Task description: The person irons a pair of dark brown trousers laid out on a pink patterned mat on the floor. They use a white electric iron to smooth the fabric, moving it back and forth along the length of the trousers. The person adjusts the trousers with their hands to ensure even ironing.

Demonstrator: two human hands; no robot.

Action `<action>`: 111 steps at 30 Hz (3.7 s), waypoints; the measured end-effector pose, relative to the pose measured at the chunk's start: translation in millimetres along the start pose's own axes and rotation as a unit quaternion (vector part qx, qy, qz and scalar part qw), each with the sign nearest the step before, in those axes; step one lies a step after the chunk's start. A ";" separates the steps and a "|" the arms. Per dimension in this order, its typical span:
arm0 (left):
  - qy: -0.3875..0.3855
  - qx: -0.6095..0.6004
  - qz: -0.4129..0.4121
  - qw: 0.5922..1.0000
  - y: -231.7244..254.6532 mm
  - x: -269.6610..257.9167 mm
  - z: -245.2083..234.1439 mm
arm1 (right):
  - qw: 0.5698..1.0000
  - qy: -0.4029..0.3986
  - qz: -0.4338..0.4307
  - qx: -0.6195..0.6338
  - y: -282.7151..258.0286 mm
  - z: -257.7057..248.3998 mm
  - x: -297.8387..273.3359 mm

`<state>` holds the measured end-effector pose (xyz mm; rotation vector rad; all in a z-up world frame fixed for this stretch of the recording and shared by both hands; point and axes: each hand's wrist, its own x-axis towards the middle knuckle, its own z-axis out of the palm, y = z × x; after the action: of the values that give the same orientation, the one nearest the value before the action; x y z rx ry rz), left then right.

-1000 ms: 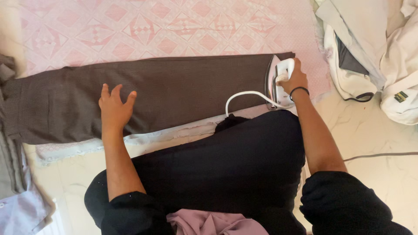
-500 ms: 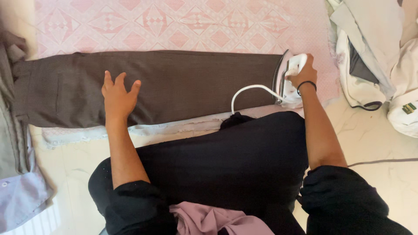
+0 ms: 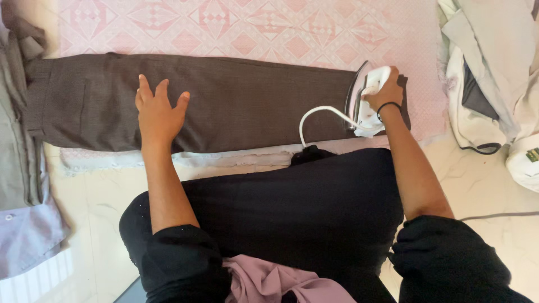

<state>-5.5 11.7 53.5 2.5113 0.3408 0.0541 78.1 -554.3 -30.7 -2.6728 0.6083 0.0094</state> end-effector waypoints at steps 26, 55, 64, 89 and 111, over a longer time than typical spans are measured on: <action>0.193 -0.167 -0.073 0.964 -37.6 -46.2 -87.4 | 0.987 -0.104 -0.122 0.020 -186.2 57.4 -128.6; 0.287 -0.649 -0.142 0.690 -96.2 -32.2 -102.2 | 0.926 -0.175 -0.335 -0.003 -278.5 82.7 -193.6; 0.274 -0.634 -0.119 0.713 -88.5 -28.3 -100.4 | 0.913 -0.196 -0.357 -0.012 -318.2 95.4 -186.2; 0.275 -0.646 -0.134 0.699 -82.6 -24.2 -107.0 | 0.889 -0.216 -0.404 -0.024 -412.8 120.3 -220.5; 0.278 -0.650 -0.118 0.697 -78.6 -30.0 -113.0 | 0.873 -0.244 -0.421 -0.033 -409.7 127.5 -239.3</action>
<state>-65.6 129.3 102.6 0.9558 0.5830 0.7014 42.4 -68.0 29.3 -2.6092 -0.7320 0.4467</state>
